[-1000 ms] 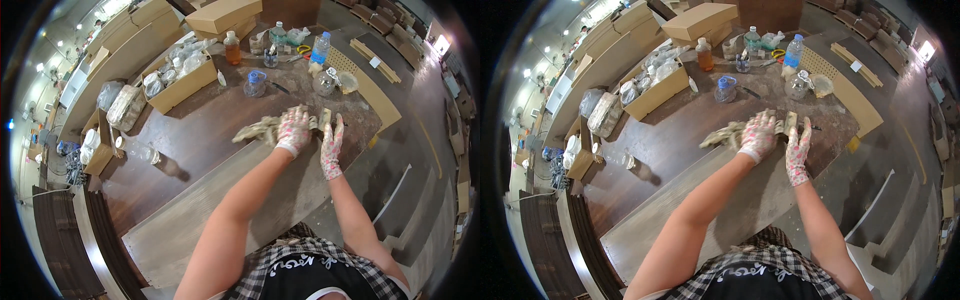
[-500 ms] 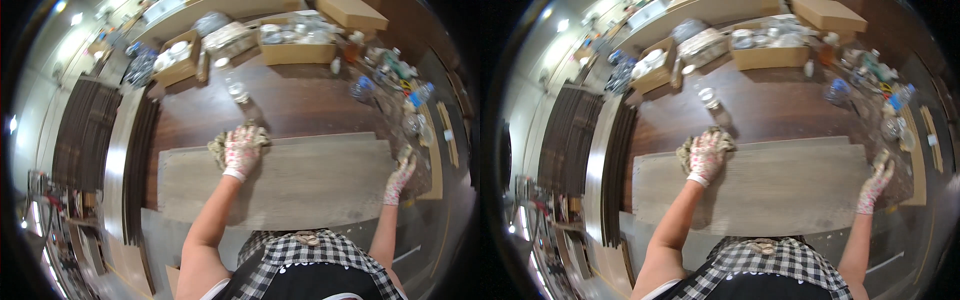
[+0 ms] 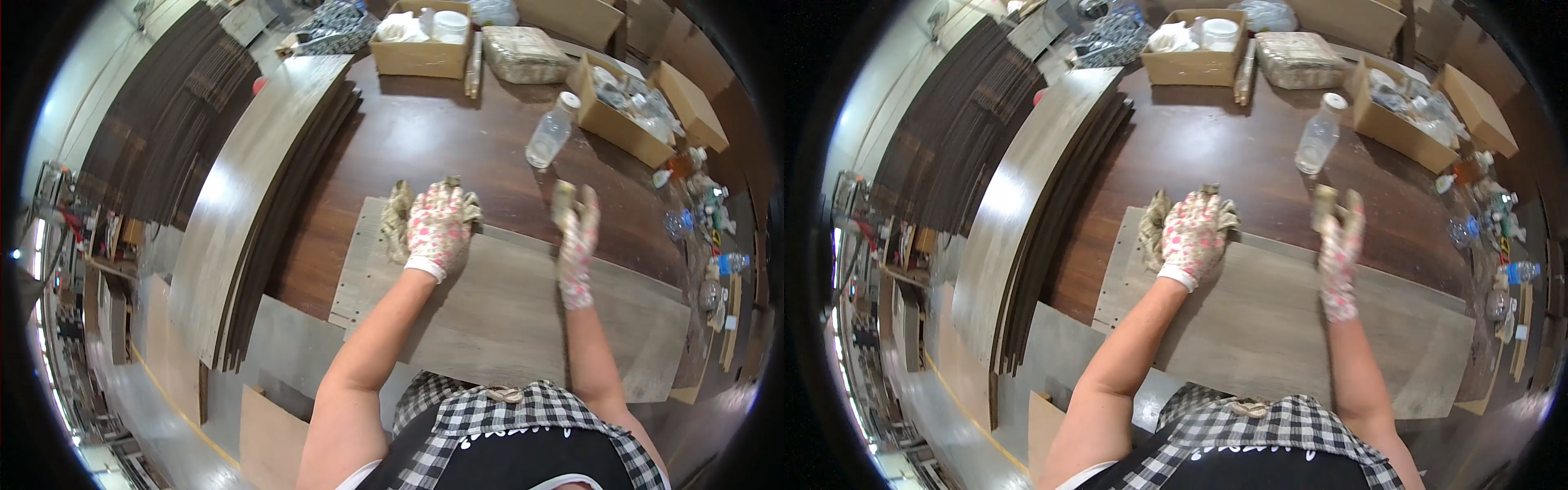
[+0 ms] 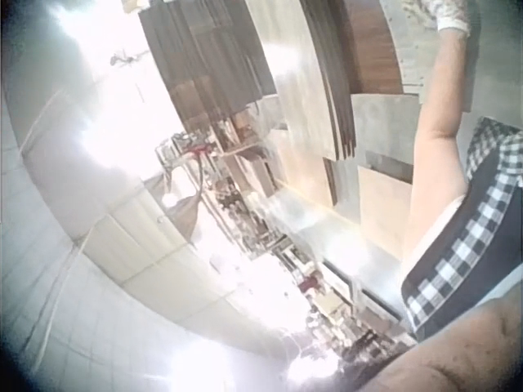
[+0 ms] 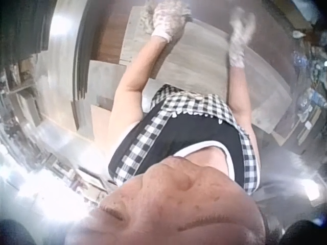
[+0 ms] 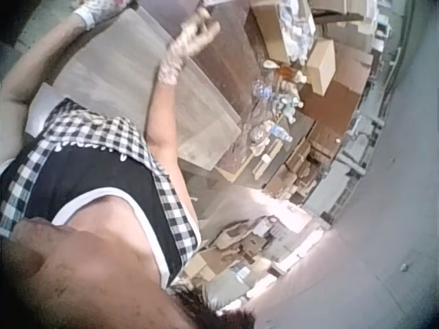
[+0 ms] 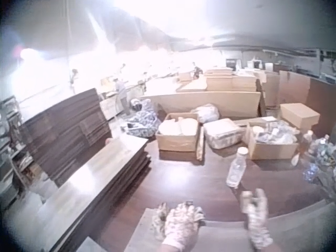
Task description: The person sands and wipes a wooden board using a sanding block and a cloth.
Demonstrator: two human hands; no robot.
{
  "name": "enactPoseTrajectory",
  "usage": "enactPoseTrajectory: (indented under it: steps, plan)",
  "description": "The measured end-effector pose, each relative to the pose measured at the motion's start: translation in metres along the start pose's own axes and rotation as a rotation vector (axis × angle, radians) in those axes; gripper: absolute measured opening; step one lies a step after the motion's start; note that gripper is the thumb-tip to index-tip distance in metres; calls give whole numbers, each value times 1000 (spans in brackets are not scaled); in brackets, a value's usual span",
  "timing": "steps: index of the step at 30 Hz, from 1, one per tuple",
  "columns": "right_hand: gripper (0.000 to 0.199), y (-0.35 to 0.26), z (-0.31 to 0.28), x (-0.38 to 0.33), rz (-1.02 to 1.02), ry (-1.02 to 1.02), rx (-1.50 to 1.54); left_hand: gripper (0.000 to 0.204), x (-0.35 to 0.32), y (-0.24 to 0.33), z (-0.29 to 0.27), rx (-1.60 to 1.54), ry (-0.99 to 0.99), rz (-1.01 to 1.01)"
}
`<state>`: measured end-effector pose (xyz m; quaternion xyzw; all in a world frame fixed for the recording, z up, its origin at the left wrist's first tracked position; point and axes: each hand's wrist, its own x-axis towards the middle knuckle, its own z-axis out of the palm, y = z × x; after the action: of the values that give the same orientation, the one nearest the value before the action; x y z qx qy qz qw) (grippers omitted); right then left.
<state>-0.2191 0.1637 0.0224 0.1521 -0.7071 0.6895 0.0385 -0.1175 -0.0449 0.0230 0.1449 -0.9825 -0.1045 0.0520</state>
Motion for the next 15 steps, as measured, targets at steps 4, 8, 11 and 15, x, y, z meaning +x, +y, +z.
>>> enactPoseTrajectory:
  steps: [4,8,11,15]
  plan:
    - [63,16,62,-8,0,-188,-254,56,6,-21,14,54,55,-28]
    - [63,7,55,-7,228,-244,-151,55,3,-69,-7,90,83,-172]
    - [62,8,63,-11,74,-230,-275,58,-12,-83,-6,-5,149,-193]
    - [62,3,58,-6,230,-225,-230,54,-81,-80,3,82,186,-218]
